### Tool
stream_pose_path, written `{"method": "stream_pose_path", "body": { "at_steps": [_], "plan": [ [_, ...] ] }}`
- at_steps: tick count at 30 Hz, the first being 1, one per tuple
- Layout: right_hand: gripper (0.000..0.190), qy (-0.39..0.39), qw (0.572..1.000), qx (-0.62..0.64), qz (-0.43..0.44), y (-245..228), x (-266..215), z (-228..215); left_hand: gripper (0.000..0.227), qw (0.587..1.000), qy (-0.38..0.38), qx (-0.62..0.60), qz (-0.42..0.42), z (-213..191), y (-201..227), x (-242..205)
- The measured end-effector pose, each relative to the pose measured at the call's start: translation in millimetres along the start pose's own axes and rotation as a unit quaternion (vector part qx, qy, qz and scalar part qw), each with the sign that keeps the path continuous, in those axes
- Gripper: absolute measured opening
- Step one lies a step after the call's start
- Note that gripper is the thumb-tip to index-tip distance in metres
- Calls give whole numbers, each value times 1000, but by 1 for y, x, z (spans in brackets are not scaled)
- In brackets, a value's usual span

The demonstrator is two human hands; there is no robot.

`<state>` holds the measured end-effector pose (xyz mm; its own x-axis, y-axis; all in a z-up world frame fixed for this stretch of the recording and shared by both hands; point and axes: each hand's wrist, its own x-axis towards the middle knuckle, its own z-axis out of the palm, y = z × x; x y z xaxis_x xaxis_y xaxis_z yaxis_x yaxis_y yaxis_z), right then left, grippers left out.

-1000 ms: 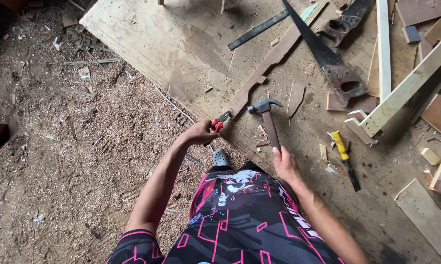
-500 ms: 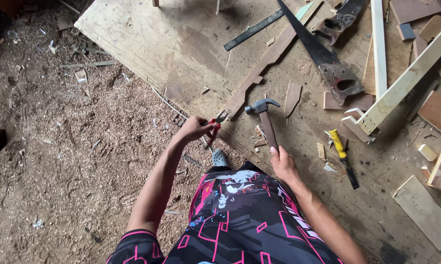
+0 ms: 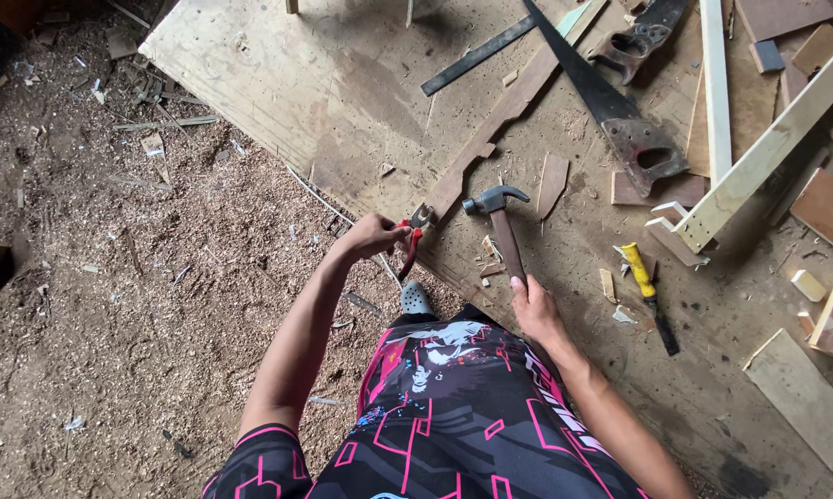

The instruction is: The person uses a hammer to repeatedly strike a small wooden piece on a workbench. They also use pliers to hold the wood while hammering and adjust the wood's position between strikes.

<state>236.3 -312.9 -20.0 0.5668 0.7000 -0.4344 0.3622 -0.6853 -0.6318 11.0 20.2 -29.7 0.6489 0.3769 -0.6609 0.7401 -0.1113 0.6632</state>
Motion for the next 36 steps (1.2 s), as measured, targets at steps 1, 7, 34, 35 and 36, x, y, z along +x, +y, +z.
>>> {"method": "stream_pose_path", "body": {
  "at_steps": [1, 7, 34, 35, 36],
  "plan": [
    [43, 0, 1000, 1, -1, 0, 0, 0, 47, 1000, 1, 7, 13, 1, 1, 0],
    [42, -2, 1000, 3, 2, -1, 0, 0, 67, 984, -5, 174, -41, 2, 18, -8],
    [41, 16, 1000, 5, -21, -1, 1, -3, 30, 935, -223, -232, -146, -18, 15, 13],
    [40, 15, 1000, 1, -17, -3, 1, -4, 29, 934, -224, -238, -146, -17, 16, 12],
    [40, 14, 1000, -3, -11, -6, 0, -4, 29, 940, -206, -229, -148, -16, 17, 10]
  ]
}}
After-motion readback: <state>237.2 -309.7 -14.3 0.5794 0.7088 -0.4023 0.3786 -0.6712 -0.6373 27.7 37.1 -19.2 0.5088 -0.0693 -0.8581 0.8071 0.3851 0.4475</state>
